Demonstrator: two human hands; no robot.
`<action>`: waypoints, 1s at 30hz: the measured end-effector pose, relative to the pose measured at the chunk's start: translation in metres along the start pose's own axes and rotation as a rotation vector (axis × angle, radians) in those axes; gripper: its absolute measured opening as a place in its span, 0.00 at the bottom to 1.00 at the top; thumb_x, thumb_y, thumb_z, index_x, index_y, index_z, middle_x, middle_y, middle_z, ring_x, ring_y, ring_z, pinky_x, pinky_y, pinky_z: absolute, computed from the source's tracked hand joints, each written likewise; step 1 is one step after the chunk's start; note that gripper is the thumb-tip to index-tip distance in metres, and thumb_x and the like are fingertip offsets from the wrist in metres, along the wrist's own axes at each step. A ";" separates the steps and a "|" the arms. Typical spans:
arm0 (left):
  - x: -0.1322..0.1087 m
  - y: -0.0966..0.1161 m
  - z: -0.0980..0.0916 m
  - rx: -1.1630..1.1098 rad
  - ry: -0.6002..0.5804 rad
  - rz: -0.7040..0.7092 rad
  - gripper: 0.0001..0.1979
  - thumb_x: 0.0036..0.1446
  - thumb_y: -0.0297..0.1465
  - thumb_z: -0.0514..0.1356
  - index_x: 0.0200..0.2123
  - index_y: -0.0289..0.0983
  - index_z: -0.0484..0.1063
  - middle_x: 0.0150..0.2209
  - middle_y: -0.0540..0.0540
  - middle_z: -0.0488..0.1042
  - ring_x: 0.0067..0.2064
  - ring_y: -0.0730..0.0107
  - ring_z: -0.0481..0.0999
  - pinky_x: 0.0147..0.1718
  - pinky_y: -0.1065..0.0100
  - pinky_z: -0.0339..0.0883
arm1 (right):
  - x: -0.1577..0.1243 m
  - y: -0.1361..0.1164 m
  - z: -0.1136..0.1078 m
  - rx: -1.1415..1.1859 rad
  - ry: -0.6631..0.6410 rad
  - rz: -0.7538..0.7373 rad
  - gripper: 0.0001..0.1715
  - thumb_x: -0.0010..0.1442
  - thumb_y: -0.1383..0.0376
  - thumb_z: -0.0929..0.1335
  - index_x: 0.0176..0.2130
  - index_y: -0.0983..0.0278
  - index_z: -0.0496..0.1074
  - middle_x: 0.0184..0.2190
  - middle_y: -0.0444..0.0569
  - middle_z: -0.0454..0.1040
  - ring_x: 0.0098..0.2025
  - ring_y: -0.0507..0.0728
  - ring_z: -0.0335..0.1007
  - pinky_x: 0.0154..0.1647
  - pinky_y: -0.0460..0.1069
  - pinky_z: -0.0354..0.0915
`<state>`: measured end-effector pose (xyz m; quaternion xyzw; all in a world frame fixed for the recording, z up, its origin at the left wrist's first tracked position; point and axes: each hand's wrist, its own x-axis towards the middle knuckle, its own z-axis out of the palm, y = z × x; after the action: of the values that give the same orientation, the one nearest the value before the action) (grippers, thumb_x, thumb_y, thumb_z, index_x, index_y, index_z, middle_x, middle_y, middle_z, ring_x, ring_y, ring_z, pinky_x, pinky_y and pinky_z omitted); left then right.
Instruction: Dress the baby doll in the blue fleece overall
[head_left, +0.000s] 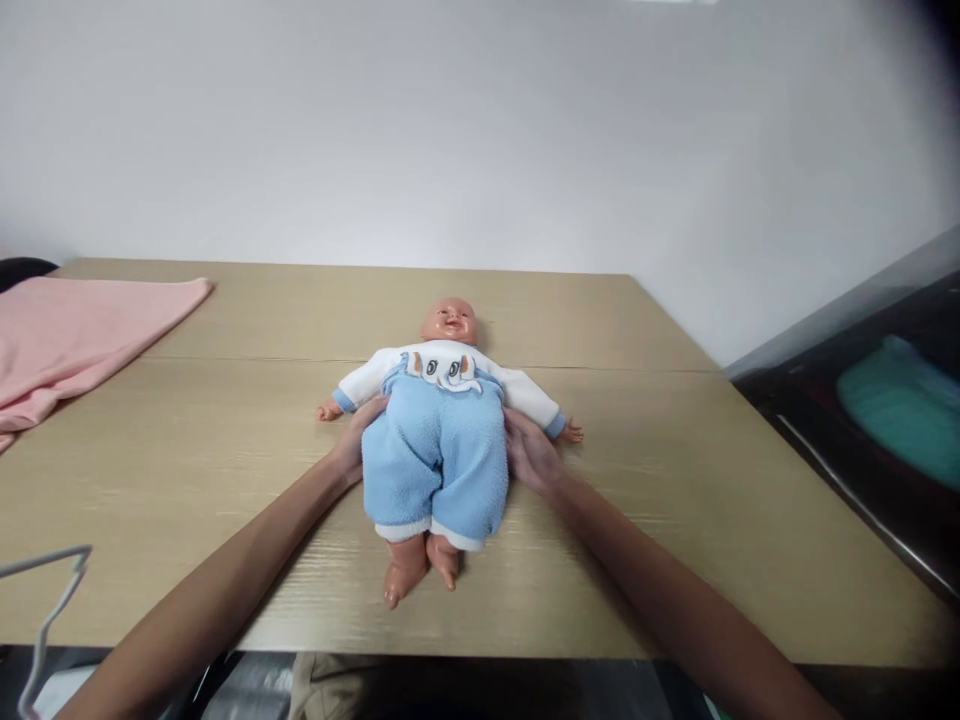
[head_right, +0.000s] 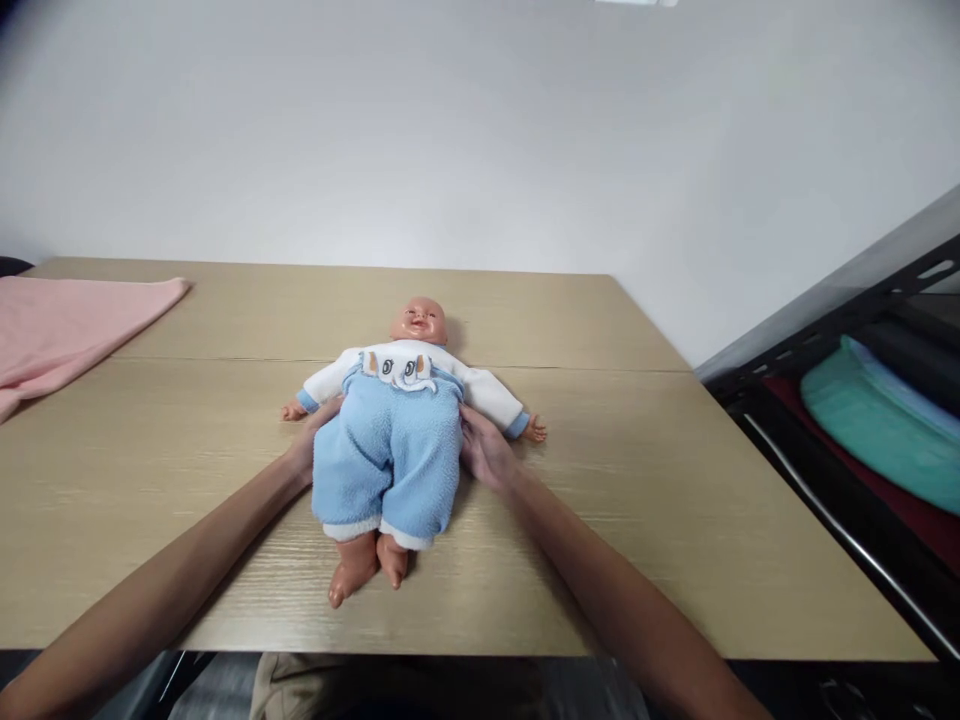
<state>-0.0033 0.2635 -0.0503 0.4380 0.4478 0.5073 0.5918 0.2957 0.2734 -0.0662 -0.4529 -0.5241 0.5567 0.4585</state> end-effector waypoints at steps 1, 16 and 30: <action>-0.001 -0.002 0.002 -0.007 -0.001 -0.004 0.24 0.58 0.54 0.72 0.43 0.40 0.80 0.45 0.40 0.87 0.56 0.38 0.85 0.55 0.44 0.81 | -0.001 0.002 0.003 0.047 0.003 0.021 0.30 0.68 0.38 0.70 0.54 0.54 0.83 0.50 0.57 0.89 0.55 0.73 0.87 0.57 0.68 0.83; 0.002 -0.005 0.004 -0.273 0.009 -0.047 0.41 0.62 0.59 0.75 0.68 0.42 0.74 0.63 0.37 0.85 0.69 0.39 0.80 0.66 0.44 0.78 | 0.002 -0.001 0.016 0.387 0.123 0.103 0.38 0.65 0.37 0.78 0.63 0.52 0.78 0.63 0.52 0.86 0.68 0.68 0.81 0.71 0.64 0.77; 0.010 0.000 -0.004 -0.109 0.074 0.155 0.28 0.57 0.53 0.80 0.50 0.41 0.82 0.48 0.46 0.84 0.54 0.55 0.81 0.58 0.60 0.74 | 0.007 -0.010 0.014 0.456 0.195 -0.045 0.22 0.56 0.48 0.81 0.46 0.55 0.81 0.51 0.47 0.89 0.69 0.67 0.79 0.77 0.61 0.71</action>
<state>-0.0066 0.2738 -0.0516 0.4193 0.4058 0.5913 0.5567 0.2810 0.2779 -0.0556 -0.3774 -0.3484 0.6039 0.6095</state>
